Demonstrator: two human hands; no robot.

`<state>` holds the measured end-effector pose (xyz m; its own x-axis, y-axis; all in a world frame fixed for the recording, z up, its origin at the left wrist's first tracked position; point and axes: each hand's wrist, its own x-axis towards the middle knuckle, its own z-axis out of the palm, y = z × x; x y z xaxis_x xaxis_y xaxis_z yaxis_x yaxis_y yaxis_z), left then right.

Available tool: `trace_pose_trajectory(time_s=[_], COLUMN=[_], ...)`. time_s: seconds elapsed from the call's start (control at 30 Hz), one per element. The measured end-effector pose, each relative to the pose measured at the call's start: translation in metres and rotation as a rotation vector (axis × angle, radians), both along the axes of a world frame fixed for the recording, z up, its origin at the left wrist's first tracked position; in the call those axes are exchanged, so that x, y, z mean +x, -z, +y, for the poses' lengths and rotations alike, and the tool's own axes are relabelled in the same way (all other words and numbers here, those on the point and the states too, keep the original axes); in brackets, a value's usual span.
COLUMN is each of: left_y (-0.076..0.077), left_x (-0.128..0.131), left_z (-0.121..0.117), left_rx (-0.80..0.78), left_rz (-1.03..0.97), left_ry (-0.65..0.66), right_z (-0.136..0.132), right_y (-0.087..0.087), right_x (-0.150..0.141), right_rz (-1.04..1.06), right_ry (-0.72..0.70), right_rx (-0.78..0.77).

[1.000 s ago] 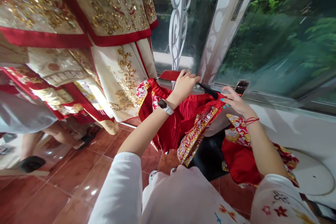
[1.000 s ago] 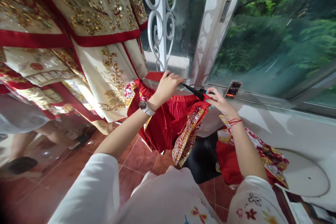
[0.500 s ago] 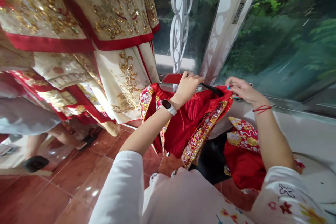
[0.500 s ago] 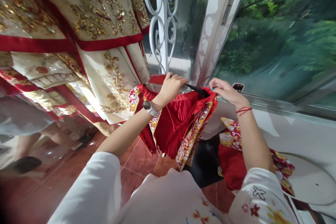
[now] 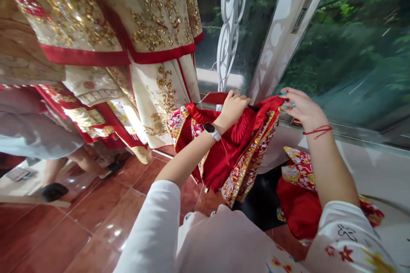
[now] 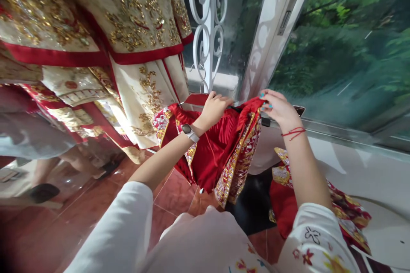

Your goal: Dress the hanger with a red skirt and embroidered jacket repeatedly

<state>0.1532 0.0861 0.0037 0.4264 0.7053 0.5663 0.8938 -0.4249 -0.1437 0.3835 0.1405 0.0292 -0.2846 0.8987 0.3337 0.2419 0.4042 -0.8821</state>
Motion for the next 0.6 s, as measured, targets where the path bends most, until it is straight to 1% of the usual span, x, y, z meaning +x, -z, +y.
trace_pose_trajectory(time_s=[0.1,0.13,0.17,0.2,0.27,0.3,0.37,0.4,0.43,0.47,0.53,0.57,0.6], left_y=[0.002,0.003,0.003,0.003,0.005,0.006,0.012,0.016,0.021,0.026,0.035,0.038,0.039], left_x=[-0.004,-0.005,-0.005,-0.004,-0.002,-0.002,-0.009,-0.018,-0.032,-0.05,-0.096,-0.122,-0.148], left_z=[0.006,0.008,0.01,0.012,0.013,0.011,0.002,-0.006,-0.015,-0.024,-0.036,-0.038,-0.036], left_rx=[-0.007,-0.018,-0.03,-0.038,-0.027,-0.009,0.046,0.083,0.133,0.194,0.317,0.341,0.297], left_rz=[-0.002,-0.002,-0.006,-0.018,-0.071,-0.11,-0.229,-0.315,-0.423,-0.547,-0.795,-0.88,-0.924], left_ry=[-0.006,-0.007,-0.008,-0.008,0.006,0.029,0.077,0.078,0.045,-0.024,-0.234,-0.323,-0.361], right_z=[0.007,0.009,0.01,0.01,0.011,0.01,0.009,0.008,0.007,0.005,0.003,0.003,0.004], right_y=[-0.017,-0.019,-0.016,-0.011,0.01,0.023,0.05,0.061,0.07,0.077,0.083,0.083,0.081], right_x=[-0.038,-0.05,-0.06,-0.066,-0.069,-0.066,-0.055,-0.049,-0.044,-0.04,-0.037,-0.039,-0.042], right_rz=[0.037,0.008,-0.044,-0.113,-0.254,-0.308,-0.388,-0.422,-0.456,-0.49,-0.543,-0.556,-0.563], right_ry=[-0.024,-0.046,-0.079,-0.116,-0.176,-0.182,-0.131,-0.083,-0.033,0.016,0.111,0.152,0.177], right_rx=[0.024,0.035,0.037,0.03,0.015,0.025,0.095,0.145,0.195,0.243,0.353,0.416,0.482])
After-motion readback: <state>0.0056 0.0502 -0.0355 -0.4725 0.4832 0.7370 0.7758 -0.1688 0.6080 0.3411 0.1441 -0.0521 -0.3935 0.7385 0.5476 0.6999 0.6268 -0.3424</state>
